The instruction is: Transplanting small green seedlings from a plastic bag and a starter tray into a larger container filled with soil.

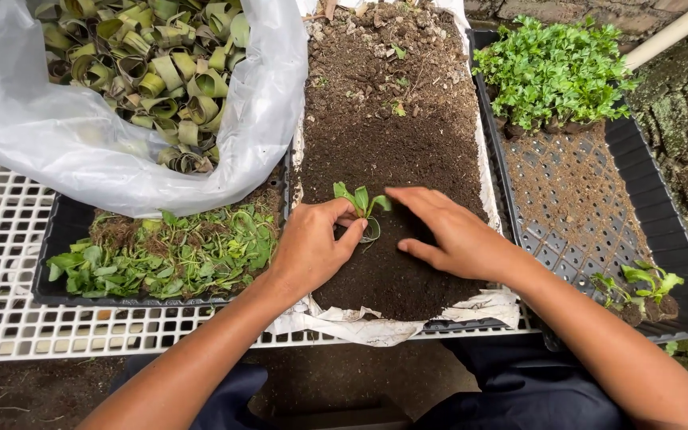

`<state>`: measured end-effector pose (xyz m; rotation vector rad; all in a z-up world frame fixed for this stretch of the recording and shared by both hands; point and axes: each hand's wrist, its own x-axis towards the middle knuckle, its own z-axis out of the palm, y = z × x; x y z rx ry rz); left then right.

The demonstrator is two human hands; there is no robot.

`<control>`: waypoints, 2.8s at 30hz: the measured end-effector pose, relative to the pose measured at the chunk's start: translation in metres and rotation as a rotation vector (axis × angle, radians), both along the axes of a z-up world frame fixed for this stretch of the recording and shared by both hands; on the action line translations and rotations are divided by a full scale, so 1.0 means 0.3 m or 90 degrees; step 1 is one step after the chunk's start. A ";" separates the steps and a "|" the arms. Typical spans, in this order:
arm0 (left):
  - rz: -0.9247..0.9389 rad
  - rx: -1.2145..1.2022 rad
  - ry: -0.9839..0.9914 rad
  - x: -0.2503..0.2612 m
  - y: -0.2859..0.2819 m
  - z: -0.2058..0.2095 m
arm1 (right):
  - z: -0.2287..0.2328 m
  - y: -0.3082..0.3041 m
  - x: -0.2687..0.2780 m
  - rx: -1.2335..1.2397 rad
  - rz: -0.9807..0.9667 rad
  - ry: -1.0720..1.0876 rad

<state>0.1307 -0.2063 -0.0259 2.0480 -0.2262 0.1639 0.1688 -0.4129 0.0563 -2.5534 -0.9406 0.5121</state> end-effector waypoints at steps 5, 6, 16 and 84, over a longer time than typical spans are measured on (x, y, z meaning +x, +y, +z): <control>0.021 0.018 -0.013 0.006 -0.015 -0.037 | -0.051 0.001 -0.087 -0.221 -0.081 0.081; 0.027 0.025 -0.014 0.010 -0.015 -0.036 | -0.077 0.013 -0.109 -0.212 -0.078 0.057; 0.031 0.043 0.004 0.003 -0.028 -0.047 | -0.236 -0.039 -0.026 -0.013 0.032 -0.071; 0.064 -0.096 0.005 0.021 -0.025 -0.117 | -0.232 0.053 0.047 0.880 -0.403 0.257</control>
